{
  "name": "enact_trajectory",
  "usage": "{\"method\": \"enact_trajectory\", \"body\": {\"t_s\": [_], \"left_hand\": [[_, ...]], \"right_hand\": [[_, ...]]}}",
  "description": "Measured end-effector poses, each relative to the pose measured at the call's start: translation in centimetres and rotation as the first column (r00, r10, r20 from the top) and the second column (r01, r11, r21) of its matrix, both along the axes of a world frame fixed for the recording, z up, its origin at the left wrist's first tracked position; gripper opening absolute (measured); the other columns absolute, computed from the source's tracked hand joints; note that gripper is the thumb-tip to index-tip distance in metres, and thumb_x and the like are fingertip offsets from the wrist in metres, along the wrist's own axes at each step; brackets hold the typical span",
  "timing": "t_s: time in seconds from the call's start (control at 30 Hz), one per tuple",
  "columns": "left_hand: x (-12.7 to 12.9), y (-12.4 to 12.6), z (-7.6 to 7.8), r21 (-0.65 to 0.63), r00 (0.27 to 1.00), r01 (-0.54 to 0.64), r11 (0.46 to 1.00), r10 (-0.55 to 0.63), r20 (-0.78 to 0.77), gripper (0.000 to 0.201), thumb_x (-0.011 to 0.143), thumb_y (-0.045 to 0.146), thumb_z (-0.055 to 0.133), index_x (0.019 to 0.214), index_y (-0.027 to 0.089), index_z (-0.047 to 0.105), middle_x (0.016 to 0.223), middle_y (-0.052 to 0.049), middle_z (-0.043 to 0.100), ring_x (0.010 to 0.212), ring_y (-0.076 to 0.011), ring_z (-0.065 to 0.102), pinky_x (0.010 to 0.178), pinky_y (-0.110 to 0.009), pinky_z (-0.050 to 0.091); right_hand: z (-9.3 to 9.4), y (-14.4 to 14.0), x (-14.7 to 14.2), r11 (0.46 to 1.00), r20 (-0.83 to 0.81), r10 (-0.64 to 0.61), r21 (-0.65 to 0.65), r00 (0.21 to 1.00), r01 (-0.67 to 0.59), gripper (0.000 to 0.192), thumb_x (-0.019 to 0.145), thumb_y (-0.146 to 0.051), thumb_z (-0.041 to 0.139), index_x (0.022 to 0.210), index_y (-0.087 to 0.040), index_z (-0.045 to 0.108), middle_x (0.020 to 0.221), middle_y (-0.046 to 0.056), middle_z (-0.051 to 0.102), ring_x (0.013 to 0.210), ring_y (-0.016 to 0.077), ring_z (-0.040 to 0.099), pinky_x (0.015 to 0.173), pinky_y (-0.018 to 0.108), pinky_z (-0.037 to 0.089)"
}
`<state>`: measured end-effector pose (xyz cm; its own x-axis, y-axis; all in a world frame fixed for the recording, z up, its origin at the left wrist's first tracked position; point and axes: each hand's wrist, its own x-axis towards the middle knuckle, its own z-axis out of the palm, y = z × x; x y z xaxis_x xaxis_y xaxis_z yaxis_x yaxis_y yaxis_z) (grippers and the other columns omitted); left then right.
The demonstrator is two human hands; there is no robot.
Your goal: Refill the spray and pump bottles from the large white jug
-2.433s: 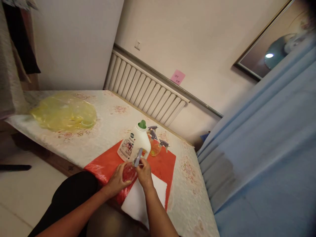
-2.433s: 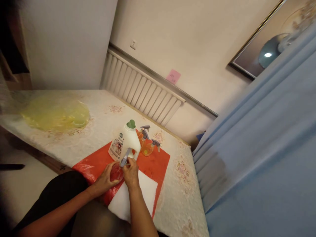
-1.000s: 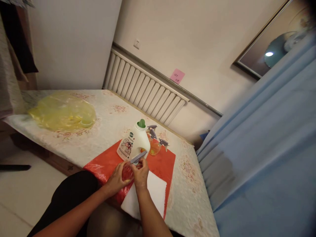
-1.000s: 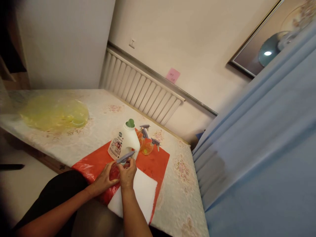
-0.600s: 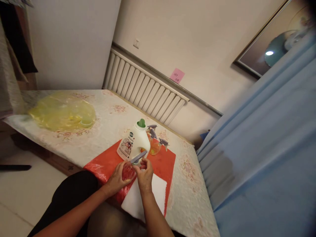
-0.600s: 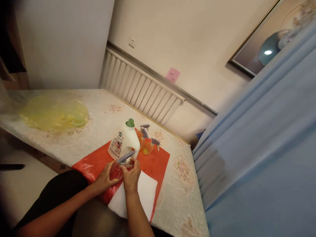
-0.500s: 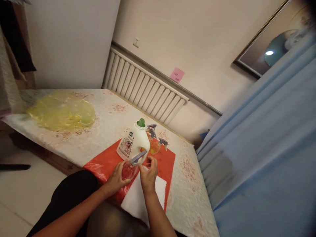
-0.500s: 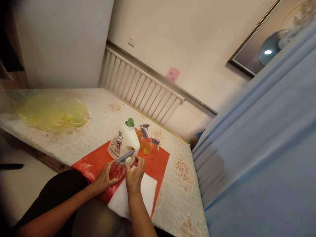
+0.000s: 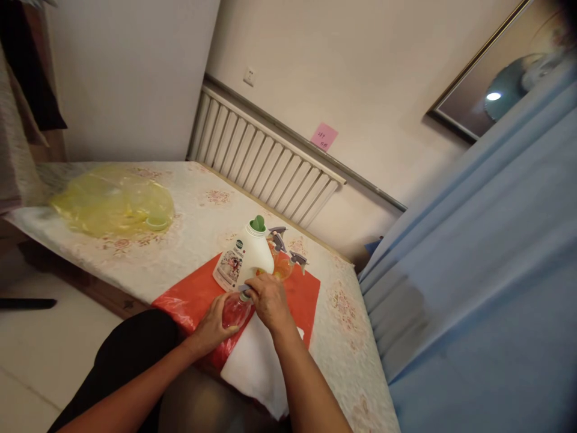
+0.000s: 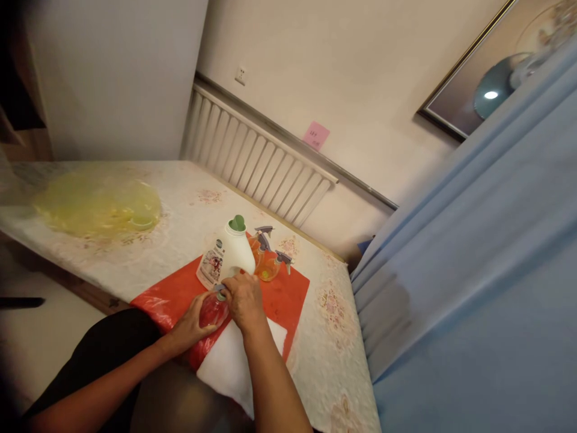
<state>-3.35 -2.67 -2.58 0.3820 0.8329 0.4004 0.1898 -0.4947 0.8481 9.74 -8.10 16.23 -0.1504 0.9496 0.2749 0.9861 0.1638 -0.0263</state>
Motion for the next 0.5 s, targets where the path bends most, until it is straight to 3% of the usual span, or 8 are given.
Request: {"method": "enact_trajectory", "body": {"t_s": [0.3, 0.43, 0.5], "left_hand": [[0.0, 0.0, 0.0, 0.023, 1.0, 0.002, 1.0, -0.002, 0.02, 0.071, 0.069, 0.026, 0.071, 0.133, 0.023, 0.04, 0.135, -0.012, 0.051, 0.129, -0.0305, 0.049, 0.112, -0.05, 0.038], [0.0, 0.0, -0.2, 0.016, 1.0, -0.006, 1.0, 0.006, 0.027, 0.07, 0.07, 0.027, 0.071, 0.132, 0.021, 0.041, 0.134, -0.013, 0.052, 0.128, -0.0308, 0.05, 0.111, -0.051, 0.039], [0.0, 0.1, -0.3, 0.01, 1.0, -0.005, 1.0, 0.005, 0.029, 0.072, 0.068, 0.026, 0.072, 0.133, 0.021, 0.041, 0.134, -0.013, 0.052, 0.128, -0.0312, 0.05, 0.11, -0.052, 0.039]], "right_hand": [[-0.4, 1.0, -2.6, 0.981, 0.07, -0.188, -0.038, 0.98, 0.191, 0.018, 0.094, -0.033, 0.053, 0.102, -0.023, 0.065, 0.09, 0.007, 0.071, 0.075, 0.022, 0.065, 0.065, 0.031, 0.043], [0.2, 0.7, -2.7, 0.981, 0.059, -0.182, -0.055, 0.981, 0.186, 0.023, 0.094, -0.039, 0.052, 0.105, -0.024, 0.065, 0.096, 0.008, 0.071, 0.078, 0.0237, 0.067, 0.066, 0.033, 0.047], [1.0, 0.4, -2.0, 0.987, -0.06, -0.154, -0.052, 0.986, 0.151, 0.027, 0.094, -0.042, 0.052, 0.11, -0.024, 0.065, 0.1, 0.01, 0.071, 0.084, 0.0248, 0.068, 0.071, 0.035, 0.049]]}}
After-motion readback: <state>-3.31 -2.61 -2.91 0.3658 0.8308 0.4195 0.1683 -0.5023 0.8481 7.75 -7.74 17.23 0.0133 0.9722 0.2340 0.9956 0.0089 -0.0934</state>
